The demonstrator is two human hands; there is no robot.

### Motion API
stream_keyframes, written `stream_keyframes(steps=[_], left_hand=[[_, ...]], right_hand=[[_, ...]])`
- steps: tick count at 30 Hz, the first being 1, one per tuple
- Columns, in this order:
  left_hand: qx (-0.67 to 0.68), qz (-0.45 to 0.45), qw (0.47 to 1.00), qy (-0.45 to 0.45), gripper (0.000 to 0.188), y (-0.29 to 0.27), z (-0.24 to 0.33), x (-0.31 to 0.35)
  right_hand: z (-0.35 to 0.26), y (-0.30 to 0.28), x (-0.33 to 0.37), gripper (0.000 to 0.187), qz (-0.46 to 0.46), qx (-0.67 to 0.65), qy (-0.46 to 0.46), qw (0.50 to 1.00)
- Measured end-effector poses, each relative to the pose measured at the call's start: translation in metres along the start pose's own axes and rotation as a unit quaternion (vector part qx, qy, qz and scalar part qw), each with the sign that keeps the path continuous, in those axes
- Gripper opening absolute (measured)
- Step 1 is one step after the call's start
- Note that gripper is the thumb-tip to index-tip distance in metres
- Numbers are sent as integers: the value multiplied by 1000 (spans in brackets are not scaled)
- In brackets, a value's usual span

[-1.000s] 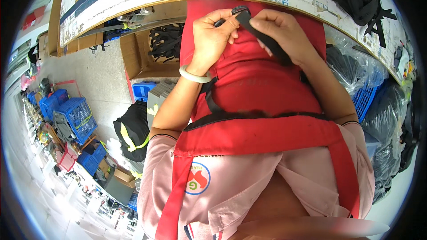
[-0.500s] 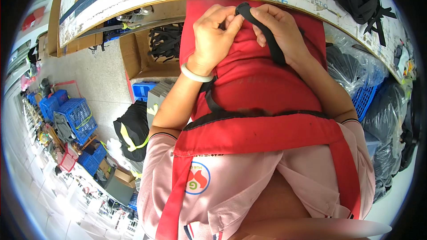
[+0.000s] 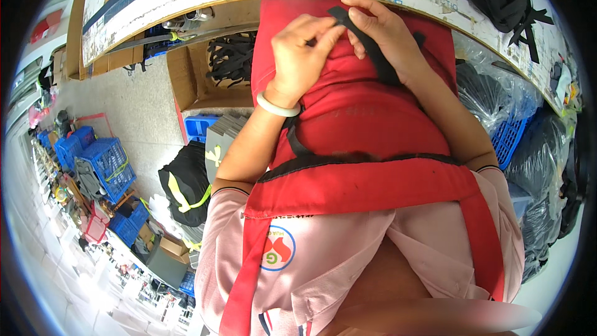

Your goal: Assembling plastic buckles onto black nylon backpack straps at a manufacturing workbench.

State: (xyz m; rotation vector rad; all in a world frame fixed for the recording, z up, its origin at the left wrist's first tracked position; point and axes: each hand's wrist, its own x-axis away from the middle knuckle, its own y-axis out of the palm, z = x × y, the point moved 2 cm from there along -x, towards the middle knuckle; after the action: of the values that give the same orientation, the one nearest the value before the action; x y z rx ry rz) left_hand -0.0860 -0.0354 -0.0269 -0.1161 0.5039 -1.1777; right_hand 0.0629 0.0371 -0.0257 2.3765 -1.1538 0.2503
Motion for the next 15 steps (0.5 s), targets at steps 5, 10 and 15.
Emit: stream_keyframes(steps=[5,10,15], left_hand=[[14,-33,999,4,13,-1,-5,4],[443,-52,786,-427,24,3,-18,8],[389,-11,860,-329,21,0,-8,2]], right_hand=[[4,-14,-9,34,-114,-53,78,989],[9,-13,-6,22,31,220,-176,959],[-37,10,25,15,19,288,-221,932]])
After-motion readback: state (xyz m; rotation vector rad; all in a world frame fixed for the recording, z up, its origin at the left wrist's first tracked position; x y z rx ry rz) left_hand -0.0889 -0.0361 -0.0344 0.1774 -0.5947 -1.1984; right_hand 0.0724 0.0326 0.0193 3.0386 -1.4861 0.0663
